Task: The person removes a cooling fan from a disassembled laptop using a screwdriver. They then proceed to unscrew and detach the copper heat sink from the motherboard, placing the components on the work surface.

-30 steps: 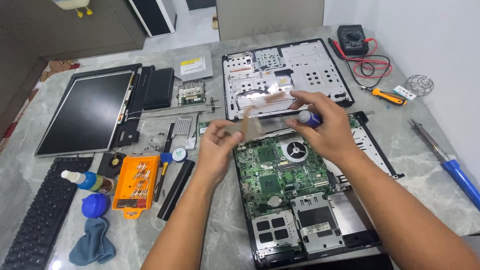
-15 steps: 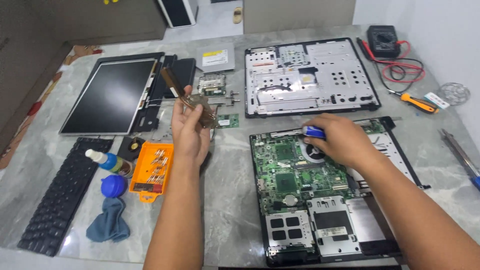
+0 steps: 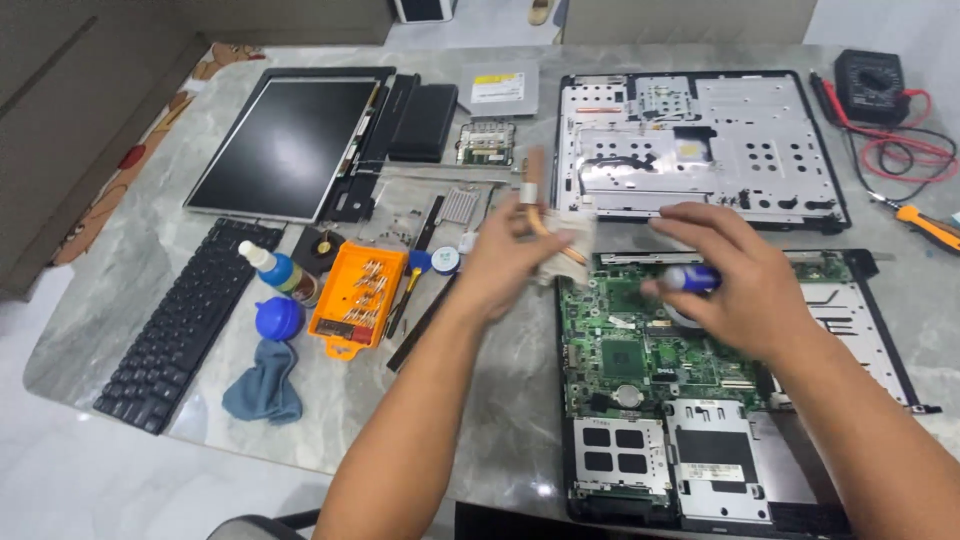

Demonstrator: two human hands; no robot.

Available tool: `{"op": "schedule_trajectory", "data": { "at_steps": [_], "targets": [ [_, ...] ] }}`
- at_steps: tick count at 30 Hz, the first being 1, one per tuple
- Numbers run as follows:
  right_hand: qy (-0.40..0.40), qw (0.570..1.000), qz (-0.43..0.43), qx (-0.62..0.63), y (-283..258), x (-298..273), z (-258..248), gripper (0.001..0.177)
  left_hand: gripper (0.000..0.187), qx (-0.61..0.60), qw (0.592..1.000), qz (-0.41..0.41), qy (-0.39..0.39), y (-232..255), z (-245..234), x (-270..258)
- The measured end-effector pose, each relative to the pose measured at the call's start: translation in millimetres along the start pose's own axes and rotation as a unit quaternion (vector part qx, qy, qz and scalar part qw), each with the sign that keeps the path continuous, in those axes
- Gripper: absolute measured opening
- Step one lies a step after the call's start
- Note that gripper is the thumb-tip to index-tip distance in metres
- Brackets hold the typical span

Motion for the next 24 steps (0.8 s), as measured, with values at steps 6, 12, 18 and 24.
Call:
{"op": "schedule_trajectory", "data": {
  "at_steps": [6, 12, 18, 24],
  "targets": [
    [-0.012, 0.997, -0.072, -0.036, -38, 1, 13, 0.074, 0.053, 0.106, 0.990, 0.045, -0.080, -11, 30, -9],
    [-0.032, 0.996, -0.016, -0.080, -33, -1, 30, 0.067, 0.045, 0.085, 0.990, 0.039, -0.103, -17, 34, -11],
    [-0.036, 0.994, 0.042, -0.099, -26, -4, 31, 0.076, 0.044, 0.066, 0.988, 0.062, -0.128, -16, 36, -9],
    [0.048, 0.995, 0.019, -0.088, -33, -1, 9, 0.075, 0.074, 0.099, 0.972, 0.086, -0.197, 3, 35, -18]
  ]
}}
Point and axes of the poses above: each hand's wrist, its own x-axis towards the middle knuckle, its own z-axis out of the palm, y = z × x, the point moved 8 cm from there along x, towards the middle knuckle, and after that the axes turned 2 degrees about -x, right-handed, at the moved point
